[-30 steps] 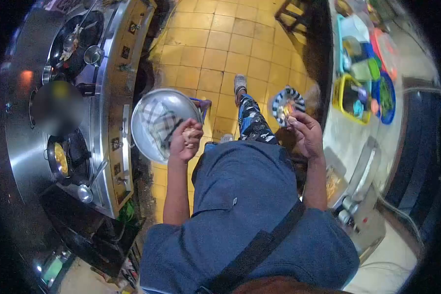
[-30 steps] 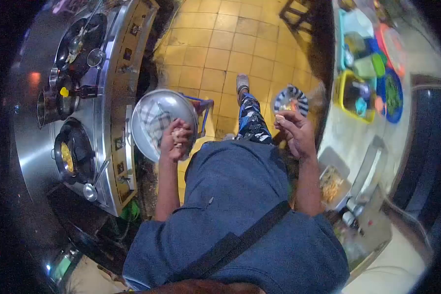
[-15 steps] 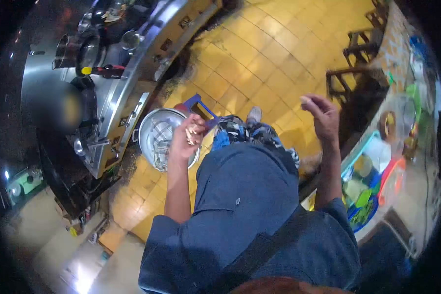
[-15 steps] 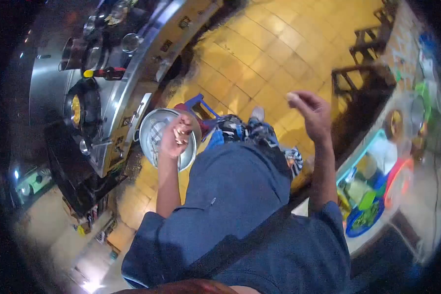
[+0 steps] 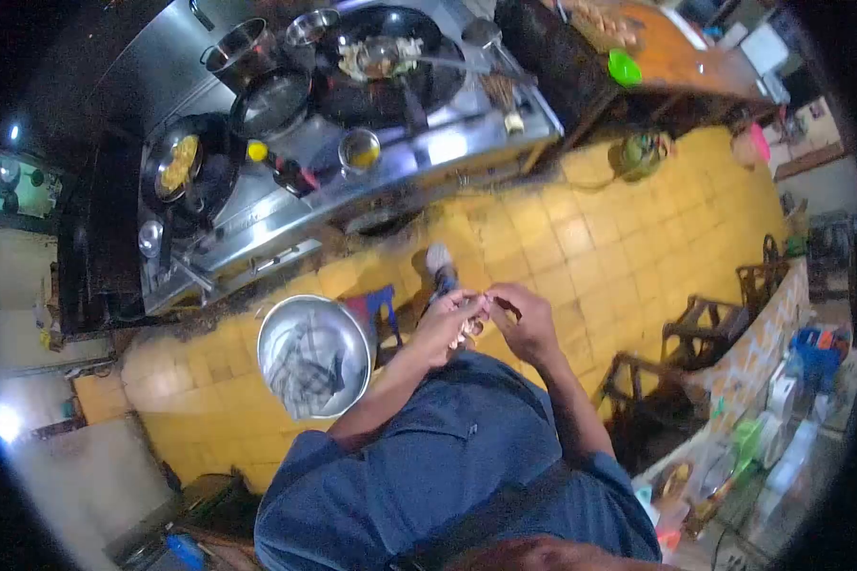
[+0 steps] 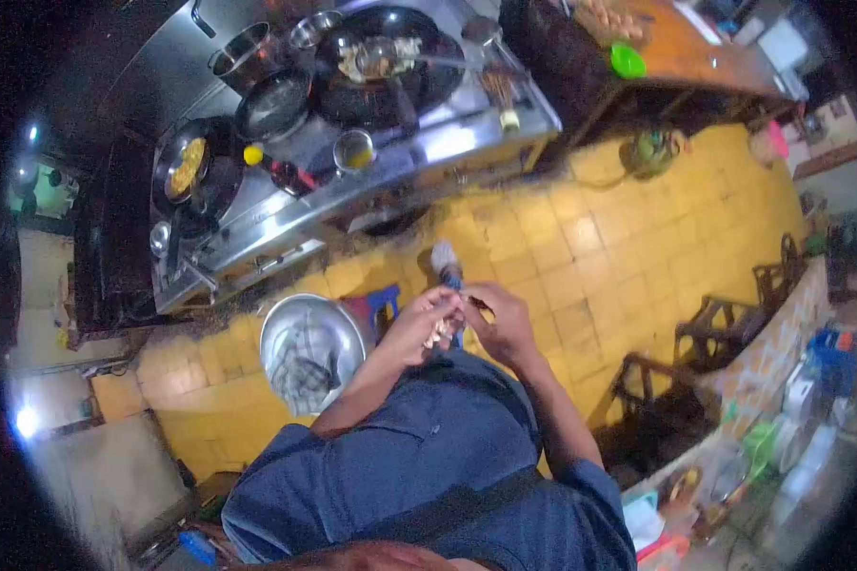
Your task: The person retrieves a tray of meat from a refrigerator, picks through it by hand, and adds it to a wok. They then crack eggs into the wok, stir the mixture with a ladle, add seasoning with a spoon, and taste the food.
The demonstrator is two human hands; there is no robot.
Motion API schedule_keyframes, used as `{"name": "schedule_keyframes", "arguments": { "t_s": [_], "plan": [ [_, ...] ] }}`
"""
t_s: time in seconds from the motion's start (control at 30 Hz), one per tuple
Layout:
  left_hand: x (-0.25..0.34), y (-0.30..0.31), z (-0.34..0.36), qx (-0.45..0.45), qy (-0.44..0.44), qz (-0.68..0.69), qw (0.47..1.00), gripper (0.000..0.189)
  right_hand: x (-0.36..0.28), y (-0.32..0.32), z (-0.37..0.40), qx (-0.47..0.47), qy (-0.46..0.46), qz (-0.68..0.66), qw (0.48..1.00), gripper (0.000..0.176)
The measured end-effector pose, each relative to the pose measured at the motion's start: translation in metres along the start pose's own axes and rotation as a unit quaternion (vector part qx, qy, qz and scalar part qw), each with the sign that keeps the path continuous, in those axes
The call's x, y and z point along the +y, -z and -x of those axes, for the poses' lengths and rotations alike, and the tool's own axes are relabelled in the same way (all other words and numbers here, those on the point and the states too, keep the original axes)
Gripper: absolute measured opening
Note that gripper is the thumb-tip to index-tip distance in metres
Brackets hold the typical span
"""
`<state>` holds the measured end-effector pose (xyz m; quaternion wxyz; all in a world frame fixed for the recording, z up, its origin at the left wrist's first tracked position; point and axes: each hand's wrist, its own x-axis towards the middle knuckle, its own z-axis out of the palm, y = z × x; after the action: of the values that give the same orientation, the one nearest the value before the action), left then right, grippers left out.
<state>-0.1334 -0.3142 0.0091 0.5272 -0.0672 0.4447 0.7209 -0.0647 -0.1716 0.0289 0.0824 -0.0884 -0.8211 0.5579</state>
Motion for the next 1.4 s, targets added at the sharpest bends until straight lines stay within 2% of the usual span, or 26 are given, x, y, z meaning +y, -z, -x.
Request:
{"name": "schedule_keyframes", "arguments": {
  "t_s": [0.1, 0.13, 0.23, 0.33, 0.4, 0.57, 0.6, 0.63, 0.7, 0.77, 0.8, 0.83, 0.9, 0.93, 1.0, 1.03, 1.17, 1.27, 1.33, 1.4],
  "plan": [
    [0.043, 0.004, -0.05, -0.016, -0.02, -0.008, 1.0, 0.016, 0.022, 0.012, -0.06, -0.002, -0.01, 0.003, 1.0, 0.016],
    [0.059, 0.005, -0.063, -0.008, -0.007, -0.015, 1.0, 0.016, 0.033, 0.012, -0.078, -0.002, 0.002, -0.036, 0.999, 0.017],
    [0.106, 0.008, -0.093, 0.018, -0.01, -0.017, 1.0, 0.018, 0.018, 0.022, -0.142, -0.036, -0.018, -0.017, 0.999, 0.016],
    [0.151, 0.019, -0.122, 0.004, -0.075, -0.013, 0.997, 0.014, 0.007, 0.021, -0.204, -0.043, 0.005, -0.015, 0.999, 0.014],
    [0.185, 0.021, -0.131, 0.018, -0.08, 0.018, 0.996, 0.013, -0.011, 0.022, -0.242, -0.053, -0.002, 0.024, 0.998, 0.013],
    [0.247, 0.033, -0.155, 0.053, -0.118, 0.076, 0.989, 0.01, -0.022, 0.016, -0.328, -0.104, 0.038, 0.019, 0.994, 0.012],
    [0.257, 0.036, -0.16, 0.065, -0.126, 0.069, 0.987, 0.01, -0.019, 0.013, -0.344, -0.12, 0.041, -0.019, 0.992, 0.012],
    [0.268, 0.039, -0.167, 0.079, -0.146, 0.058, 0.984, 0.012, -0.017, 0.011, -0.363, -0.137, 0.046, -0.057, 0.988, 0.013],
    [0.29, 0.041, -0.175, 0.085, -0.163, 0.085, 0.979, 0.019, -0.031, 0.014, -0.397, -0.172, 0.048, 0.001, 0.984, 0.014],
    [0.307, 0.052, -0.187, 0.018, -0.148, 0.202, 0.968, 0.026, -0.027, 0.013, -0.426, -0.185, 0.034, -0.114, 0.976, 0.015],
    [0.318, 0.052, -0.189, 0.022, -0.173, 0.223, 0.959, 0.032, -0.021, 0.012, -0.445, -0.19, 0.066, -0.094, 0.975, 0.016],
    [0.323, 0.059, -0.198, -0.005, -0.178, 0.262, 0.948, 0.038, -0.019, 0.012, -0.455, -0.177, 0.045, -0.156, 0.971, 0.017],
    [0.339, 0.065, -0.212, -0.077, -0.203, 0.28, 0.935, 0.043, -0.022, 0.016, -0.478, -0.151, 0.031, -0.191, 0.969, 0.018],
    [0.346, 0.07, -0.217, -0.069, -0.207, 0.28, 0.935, 0.043, -0.016, 0.019, -0.49, -0.176, 0.002, -0.213, 0.961, 0.021],
    [0.36, 0.074, -0.231, -0.118, -0.194, 0.352, 0.908, 0.048, 0.001, 0.024, -0.515, -0.189, -0.084, -0.272, 0.94, 0.02],
    [0.366, 0.076, -0.238, -0.112, -0.196, 0.354, 0.908, 0.048, 0.008, 0.026, -0.526, -0.189, -0.124, -0.307, 0.925, 0.021],
    [0.394, 0.088, -0.259, -0.082, -0.214, 0.412, 0.882, 0.046, 0.024, 0.034, -0.569, -0.197, -0.151, -0.344, 0.906, 0.022],
    [0.415, 0.115, -0.291, 0.025, -0.24, 0.437, 0.867, 0.03, 0.043, 0.036, -0.604, -0.201, -0.18, -0.361, 0.893, 0.018],
    [0.429, 0.146, -0.314, 0.056, -0.249, 0.393, 0.884, 0.029, 0.06, 0.03, -0.628, -0.192, -0.174, -0.356, 0.898, 0.017],
    [0.453, 0.159, -0.332, 0.141, -0.235, 0.312, 0.91, 0.023, 0.075, 0.023, -0.648, -0.188, -0.149, -0.341, 0.909, 0.019]
  ]
}}
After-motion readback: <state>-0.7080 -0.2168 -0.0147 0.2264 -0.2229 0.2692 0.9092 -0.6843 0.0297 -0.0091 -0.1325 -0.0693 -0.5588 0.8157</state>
